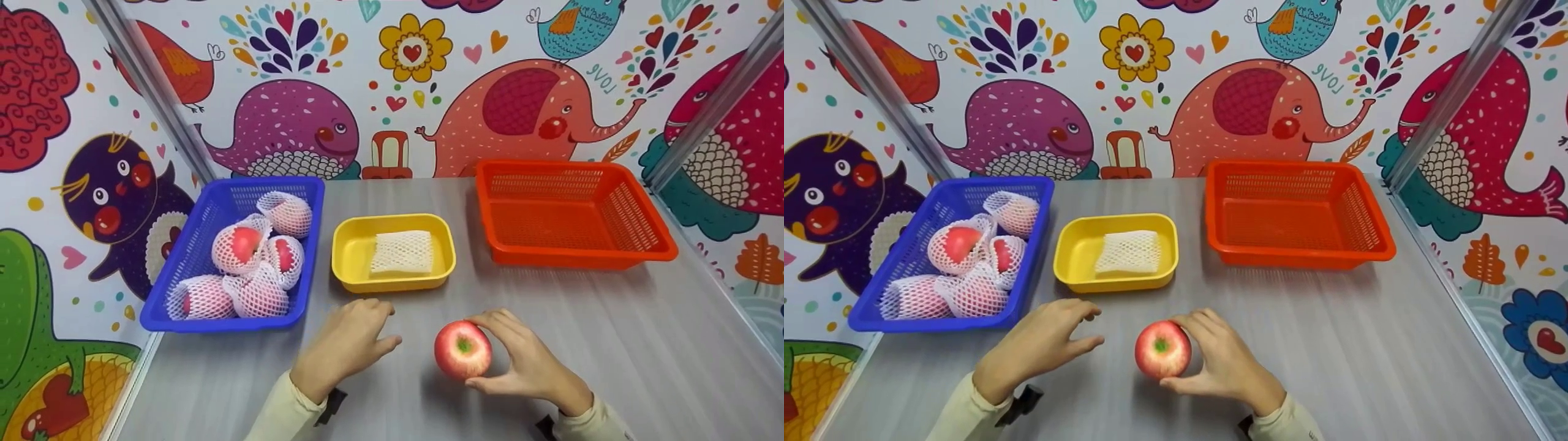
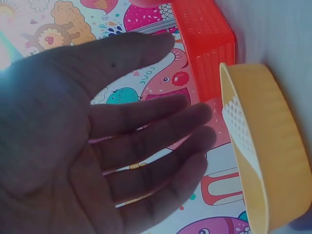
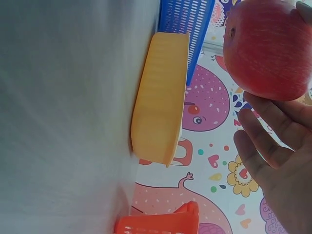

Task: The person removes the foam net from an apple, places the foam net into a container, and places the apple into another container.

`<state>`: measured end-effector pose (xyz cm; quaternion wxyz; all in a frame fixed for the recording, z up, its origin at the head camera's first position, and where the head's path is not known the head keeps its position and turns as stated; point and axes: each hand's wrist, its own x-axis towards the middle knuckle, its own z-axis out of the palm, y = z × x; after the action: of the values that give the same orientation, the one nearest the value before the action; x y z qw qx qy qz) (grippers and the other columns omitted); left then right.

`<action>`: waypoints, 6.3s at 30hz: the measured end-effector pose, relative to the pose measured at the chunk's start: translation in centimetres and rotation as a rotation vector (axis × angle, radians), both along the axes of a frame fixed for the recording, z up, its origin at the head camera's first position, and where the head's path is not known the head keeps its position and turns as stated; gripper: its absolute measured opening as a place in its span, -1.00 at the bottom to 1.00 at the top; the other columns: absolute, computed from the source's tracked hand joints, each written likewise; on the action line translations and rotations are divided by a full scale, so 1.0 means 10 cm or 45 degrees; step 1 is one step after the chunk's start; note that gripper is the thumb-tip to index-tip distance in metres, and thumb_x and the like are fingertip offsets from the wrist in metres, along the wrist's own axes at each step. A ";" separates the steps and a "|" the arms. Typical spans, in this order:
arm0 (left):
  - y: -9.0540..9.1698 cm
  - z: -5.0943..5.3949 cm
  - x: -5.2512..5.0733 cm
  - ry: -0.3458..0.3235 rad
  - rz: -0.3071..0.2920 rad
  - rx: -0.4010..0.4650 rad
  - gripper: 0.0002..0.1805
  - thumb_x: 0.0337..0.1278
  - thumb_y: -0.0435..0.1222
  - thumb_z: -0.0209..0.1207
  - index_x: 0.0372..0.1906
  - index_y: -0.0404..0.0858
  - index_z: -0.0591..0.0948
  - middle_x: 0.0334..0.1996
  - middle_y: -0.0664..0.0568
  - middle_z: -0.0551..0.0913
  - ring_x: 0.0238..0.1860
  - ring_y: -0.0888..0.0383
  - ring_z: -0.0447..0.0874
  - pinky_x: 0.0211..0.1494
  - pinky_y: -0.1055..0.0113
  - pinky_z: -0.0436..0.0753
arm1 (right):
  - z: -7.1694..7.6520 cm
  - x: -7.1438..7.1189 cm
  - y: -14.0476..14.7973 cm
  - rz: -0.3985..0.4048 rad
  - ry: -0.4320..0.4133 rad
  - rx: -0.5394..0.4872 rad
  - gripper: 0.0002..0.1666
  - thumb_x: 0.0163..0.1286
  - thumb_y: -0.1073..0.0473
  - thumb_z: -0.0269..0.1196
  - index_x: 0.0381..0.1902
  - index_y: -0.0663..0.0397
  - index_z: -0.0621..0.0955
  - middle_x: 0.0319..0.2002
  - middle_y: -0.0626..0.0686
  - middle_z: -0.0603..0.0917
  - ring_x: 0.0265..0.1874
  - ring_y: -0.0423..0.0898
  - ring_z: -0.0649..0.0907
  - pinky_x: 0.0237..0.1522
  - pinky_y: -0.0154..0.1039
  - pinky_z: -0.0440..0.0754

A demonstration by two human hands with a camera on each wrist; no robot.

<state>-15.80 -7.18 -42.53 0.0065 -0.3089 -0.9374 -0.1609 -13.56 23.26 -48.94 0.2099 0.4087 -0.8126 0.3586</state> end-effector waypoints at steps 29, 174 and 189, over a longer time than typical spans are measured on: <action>-0.07 -0.10 0.07 -0.080 -0.016 -0.021 -0.54 0.13 -0.03 0.39 -0.05 -0.31 0.68 -0.17 -0.05 0.71 -0.17 -0.03 0.69 -0.10 0.05 0.67 | 0.54 -0.66 0.58 -0.262 0.085 0.162 -0.07 -0.12 -0.09 0.63 0.19 0.20 0.58 0.02 0.05 0.64 -0.04 -0.03 0.57 -0.05 -0.17 0.59; -2.18 0.29 -1.25 -0.359 0.500 -0.131 0.12 -0.20 -0.06 0.53 0.43 -0.36 0.15 0.11 -0.56 0.33 0.11 -0.49 0.36 0.06 -0.45 0.39 | 0.14 0.20 0.17 -0.465 -0.415 0.303 -0.70 0.24 0.01 0.46 -0.10 -0.16 0.67 -0.20 -0.27 0.68 -0.28 -0.27 0.65 -0.29 -0.23 0.65; -1.81 0.64 -1.06 0.086 0.468 -0.269 0.16 -0.17 0.15 0.44 0.36 -0.56 0.21 0.15 -0.56 0.37 0.09 -0.53 0.32 0.03 -0.47 0.39 | 0.13 0.24 0.20 -0.493 -0.484 0.310 -0.73 0.32 -0.08 0.39 -0.08 -0.17 0.67 -0.19 -0.28 0.68 -0.27 -0.30 0.63 -0.28 -0.24 0.65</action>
<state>-26.36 -25.31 -36.10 0.0349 -0.1370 -0.9888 -0.0473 -11.18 25.26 -47.59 0.0678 0.1939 -0.9372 0.2818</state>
